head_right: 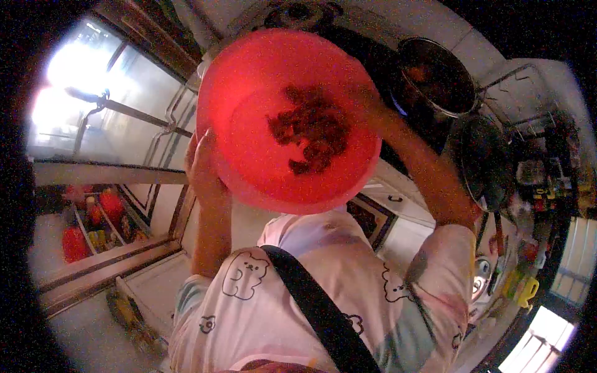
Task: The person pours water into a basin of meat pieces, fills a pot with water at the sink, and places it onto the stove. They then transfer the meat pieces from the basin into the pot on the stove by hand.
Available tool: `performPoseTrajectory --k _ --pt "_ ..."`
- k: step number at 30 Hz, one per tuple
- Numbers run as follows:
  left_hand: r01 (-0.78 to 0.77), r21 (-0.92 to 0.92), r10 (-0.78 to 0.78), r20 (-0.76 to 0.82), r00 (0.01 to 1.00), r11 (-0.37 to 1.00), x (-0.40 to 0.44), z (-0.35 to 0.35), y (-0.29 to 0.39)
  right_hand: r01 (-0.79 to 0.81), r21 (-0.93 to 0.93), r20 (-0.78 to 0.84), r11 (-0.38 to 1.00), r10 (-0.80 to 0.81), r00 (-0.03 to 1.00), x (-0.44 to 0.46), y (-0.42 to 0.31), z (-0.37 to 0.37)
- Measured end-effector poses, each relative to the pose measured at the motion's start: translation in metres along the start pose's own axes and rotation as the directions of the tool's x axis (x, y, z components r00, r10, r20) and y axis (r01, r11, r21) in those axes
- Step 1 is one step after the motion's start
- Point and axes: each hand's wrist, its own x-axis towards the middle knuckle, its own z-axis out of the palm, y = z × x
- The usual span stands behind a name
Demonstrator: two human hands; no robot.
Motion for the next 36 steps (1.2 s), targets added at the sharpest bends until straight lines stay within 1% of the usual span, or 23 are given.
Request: performPoseTrajectory --k 1,2,3,4,5,6,7,8,12,14,18,19,21,22,23,24,25,27,28,30,33,34,36 --pt "0.001 0.0 -0.001 -0.002 1.0 1.0 0.0 -0.001 -0.002 -0.104 0.234 0.139 0.967 0.073 0.988 0.013 0.018 0.031" --pt "0.006 0.007 -0.006 -0.011 1.0 1.0 0.001 -0.004 -0.003 -0.345 0.528 0.314 0.776 0.198 0.928 0.027 0.017 0.055" --pt "0.011 0.014 -0.01 -0.019 1.0 1.0 0.003 -0.005 -0.004 -0.343 0.528 0.314 0.777 0.197 0.929 0.033 0.013 0.069" --pt "0.007 0.014 -0.007 -0.021 1.0 1.0 0.003 -0.004 -0.003 -0.227 0.281 0.311 0.932 0.136 0.941 0.035 0.004 0.082" --pt "0.01 0.017 -0.009 -0.03 1.0 1.0 0.001 -0.002 -0.002 -0.08 0.009 0.324 0.997 0.073 0.943 0.036 -0.004 0.094" --pt "0.012 0.017 -0.011 -0.04 0.999 1.0 0.001 0.0 0.0 0.082 -0.261 0.354 0.962 0.017 0.935 0.036 -0.011 0.104" --pt "0.009 0.016 -0.008 -0.047 0.999 1.0 0.001 0.001 0.0 0.243 -0.5 0.399 0.831 -0.028 0.916 0.035 -0.015 0.114" --pt "0.002 0.021 -0.001 -0.048 0.999 1.0 0.001 0.002 0.001 0.385 -0.684 0.452 0.619 -0.055 0.89 0.035 -0.014 0.122" --pt "-0.019 0.006 0.019 -0.041 0.999 1.0 0.004 -0.002 -0.002 0.334 -0.691 0.447 0.641 0.014 0.895 0.046 0.013 0.147" --pt "-0.018 0.007 0.018 -0.051 0.999 1.0 0.004 0.0 0.0 0.308 -0.607 0.335 0.733 -0.116 0.935 0.032 -0.018 0.118" --pt "-0.028 0.037 0.029 -0.017 0.999 0.999 0.006 -0.001 -0.004 0.243 -0.54 0.288 0.806 -0.094 0.953 0.022 -0.037 0.095" --pt "-0.024 0.04 0.024 -0.012 1.0 0.999 0.007 -0.002 -0.004 0.153 -0.527 0.183 0.836 -0.064 0.981 0.023 -0.033 0.097" --pt "-0.006 0.069 0.009 -0.036 0.999 0.998 0.007 -0.002 -0.004 0.061 -0.501 0.074 0.863 -0.028 0.997 0.033 -0.028 0.087" --pt "-0.006 0.072 0.009 -0.032 0.999 0.997 0.008 -0.001 -0.003 -0.219 -0.01 0.013 0.976 0.219 0.976 0.045 -0.04 0.063" --pt "-0.01 0.071 0.012 -0.025 1.0 0.997 0.007 -0.001 -0.002 -0.336 0.25 0.049 0.908 0.335 0.941 0.053 -0.03 0.053" --pt "-0.012 0.071 0.014 -0.019 1.0 0.997 0.006 0.0 -0.001 -0.427 0.487 0.084 0.762 0.446 0.891 0.06 -0.02 0.042" --pt "-0.01 0.075 0.011 -0.016 1.0 0.997 0.005 0.0 -0.001 -0.273 0.28 0.223 0.92 0.214 0.951 0.058 0.018 0.038" --pt "-0.013 0.075 0.014 -0.009 1.0 0.997 0.005 0.002 -0.002 -0.048 0.096 0.391 0.994 0.006 0.92 0.051 0.039 0.044" --pt "-0.011 0.076 0.012 -0.002 1.0 0.997 0.005 0.002 -0.002 -0.01 0.044 0.19 0.999 0.001 0.982 0.045 0.031 0.056" --pt "0.018 0.041 -0.018 0.0 1.0 0.999 0.004 0.001 -0.002 0.01 -0.012 -0.023 1.0 -0.01 1.0 0.036 0.015 0.068" --pt "0.017 -0.005 -0.017 -0.006 1.0 1.0 0.003 0.011 0.003 0.038 -0.133 0.016 0.99 -0.036 0.999 0.029 -0.002 0.077" --pt "0.016 -0.003 -0.016 0.0 1.0 1.0 0.004 0.011 0.003 0.093 -0.133 -0.241 0.987 -0.124 0.963 0.027 -0.005 0.087" --pt "-0.001 0.027 0.002 -0.017 1.0 1.0 0.005 0.01 0.002 0.146 -0.152 -0.48 0.978 -0.202 0.854 0.024 -0.006 0.078"
